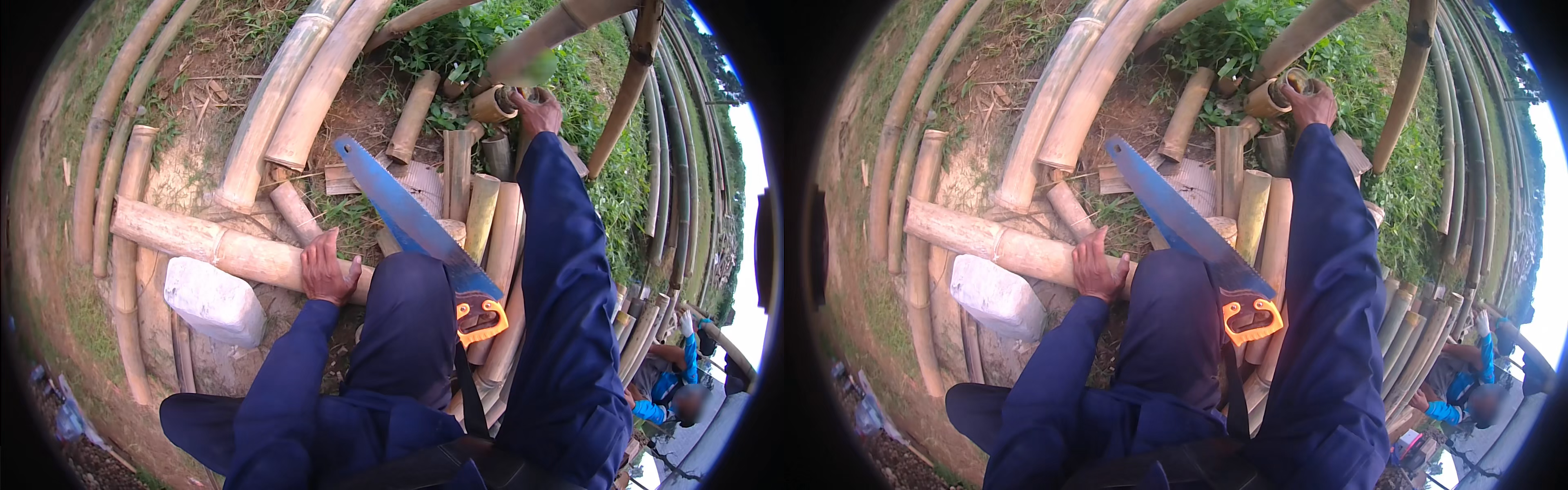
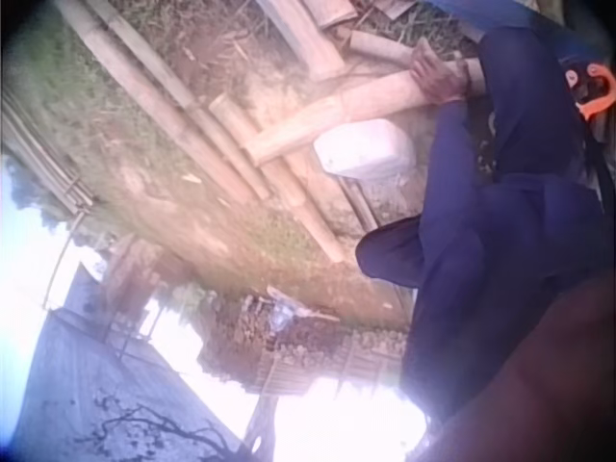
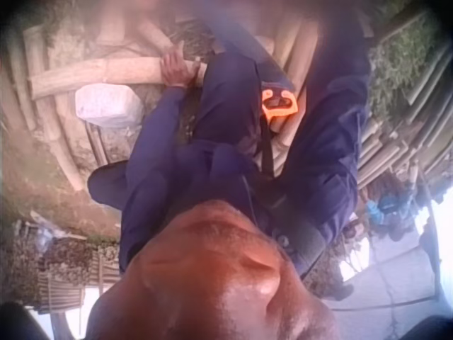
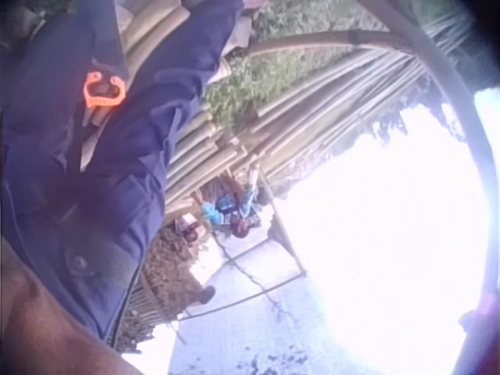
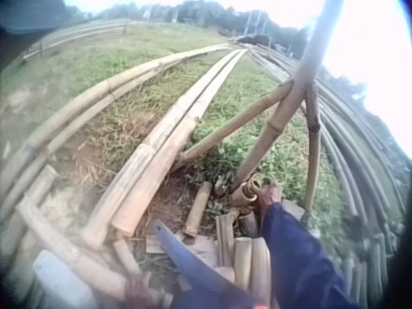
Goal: The person uses a hand saw to cut bamboo poles into shorter sections. They position each pole on a makeshift wooden stand, saw through it, and then move the cut pieces aside. The process is repeated for multiple bamboo poles.
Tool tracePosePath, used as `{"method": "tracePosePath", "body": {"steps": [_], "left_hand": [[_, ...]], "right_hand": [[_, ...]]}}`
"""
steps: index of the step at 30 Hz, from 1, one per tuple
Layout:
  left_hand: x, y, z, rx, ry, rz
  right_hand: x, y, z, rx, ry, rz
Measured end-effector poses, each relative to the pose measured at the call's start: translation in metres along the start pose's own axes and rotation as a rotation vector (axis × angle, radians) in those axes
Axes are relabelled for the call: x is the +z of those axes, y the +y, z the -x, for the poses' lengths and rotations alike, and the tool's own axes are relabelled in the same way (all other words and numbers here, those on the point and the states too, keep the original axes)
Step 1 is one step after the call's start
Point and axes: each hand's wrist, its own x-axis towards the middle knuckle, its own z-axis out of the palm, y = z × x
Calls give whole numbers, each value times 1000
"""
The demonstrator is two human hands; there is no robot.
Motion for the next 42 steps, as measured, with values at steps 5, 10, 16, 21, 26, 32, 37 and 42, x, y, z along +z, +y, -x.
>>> {"method": "tracePosePath", "body": {"steps": [5, 10, 16, 21, 26, 32, 37, 42], "left_hand": [[5, 2, -3, 29, 17, 5], [4, 0, -3, 14, 13, -5], [3, 1, -3, 23, 4, -15], [4, -3, -1, 11, 10, -37], [4, -1, -2, 19, 28, -45], [3, 2, -2, 2, 21, -61], [5, 0, -1, 1, 28, -39], [7, 1, -3, 14, 10, -24]], "right_hand": [[18, 18, -7, 18, 5, 49], [35, 20, -4, 33, -74, 38], [41, 33, -5, -31, -98, 20], [32, 8, 0, -4, -220, 93], [27, 28, -13, 12, -318, 134], [-41, 65, -20, 33, -87, 259], [-109, 90, 10, 108, -152, 696], [-115, 112, 21, 258, -290, 727]]}}
